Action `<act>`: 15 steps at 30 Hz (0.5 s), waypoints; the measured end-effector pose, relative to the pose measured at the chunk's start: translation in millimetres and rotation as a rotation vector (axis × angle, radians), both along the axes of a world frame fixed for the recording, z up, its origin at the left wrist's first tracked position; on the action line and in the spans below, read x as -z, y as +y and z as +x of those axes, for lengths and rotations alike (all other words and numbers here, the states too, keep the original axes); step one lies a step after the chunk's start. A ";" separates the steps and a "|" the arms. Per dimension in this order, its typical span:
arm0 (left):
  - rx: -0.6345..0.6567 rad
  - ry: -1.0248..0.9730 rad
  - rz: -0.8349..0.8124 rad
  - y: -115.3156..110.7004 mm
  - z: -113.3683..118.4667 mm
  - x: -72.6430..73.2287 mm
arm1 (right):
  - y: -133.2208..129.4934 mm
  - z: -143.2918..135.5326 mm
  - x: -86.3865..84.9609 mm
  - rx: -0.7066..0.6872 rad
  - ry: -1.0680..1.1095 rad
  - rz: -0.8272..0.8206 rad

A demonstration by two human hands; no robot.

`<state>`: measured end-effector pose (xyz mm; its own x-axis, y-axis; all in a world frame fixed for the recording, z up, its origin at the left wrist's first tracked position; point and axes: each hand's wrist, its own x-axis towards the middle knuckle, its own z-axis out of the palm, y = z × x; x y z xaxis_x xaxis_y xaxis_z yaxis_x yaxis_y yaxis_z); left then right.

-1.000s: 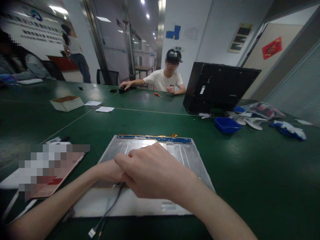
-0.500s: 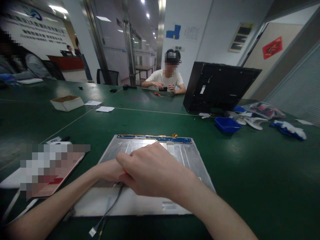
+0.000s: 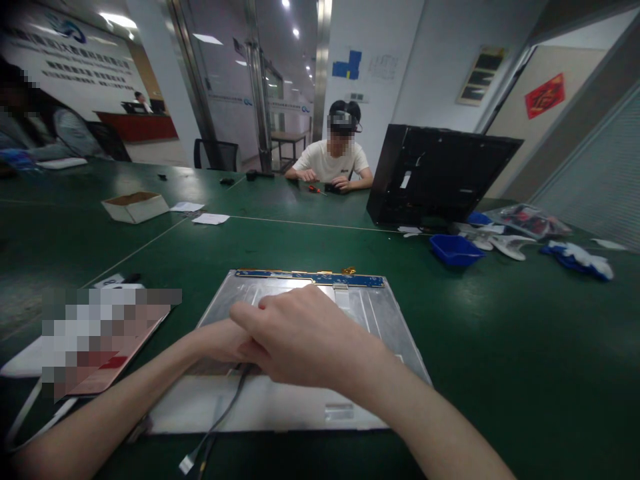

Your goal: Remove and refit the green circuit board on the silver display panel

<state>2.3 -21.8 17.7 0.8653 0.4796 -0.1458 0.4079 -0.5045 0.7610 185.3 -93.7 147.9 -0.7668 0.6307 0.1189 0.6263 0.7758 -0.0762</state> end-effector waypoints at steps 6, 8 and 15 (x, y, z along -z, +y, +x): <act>0.050 -0.042 -0.010 0.2 1.4 0.8 | -1.2 3.8 -4.0 -0.015 -0.026 -0.038; 0.052 -0.058 -0.027 1.1 1.7 2.2 | -1.6 4.7 -4.6 -0.028 -0.029 -0.055; 0.040 -0.008 -0.026 1.9 0.3 1.1 | -0.3 3.0 -1.4 -0.010 -0.033 -0.018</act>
<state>2.6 -19.8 16.7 0.8848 0.4408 -0.1510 0.3819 -0.5004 0.7770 188.4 -93.9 149.3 -0.7766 0.6246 0.0826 0.6207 0.7809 -0.0696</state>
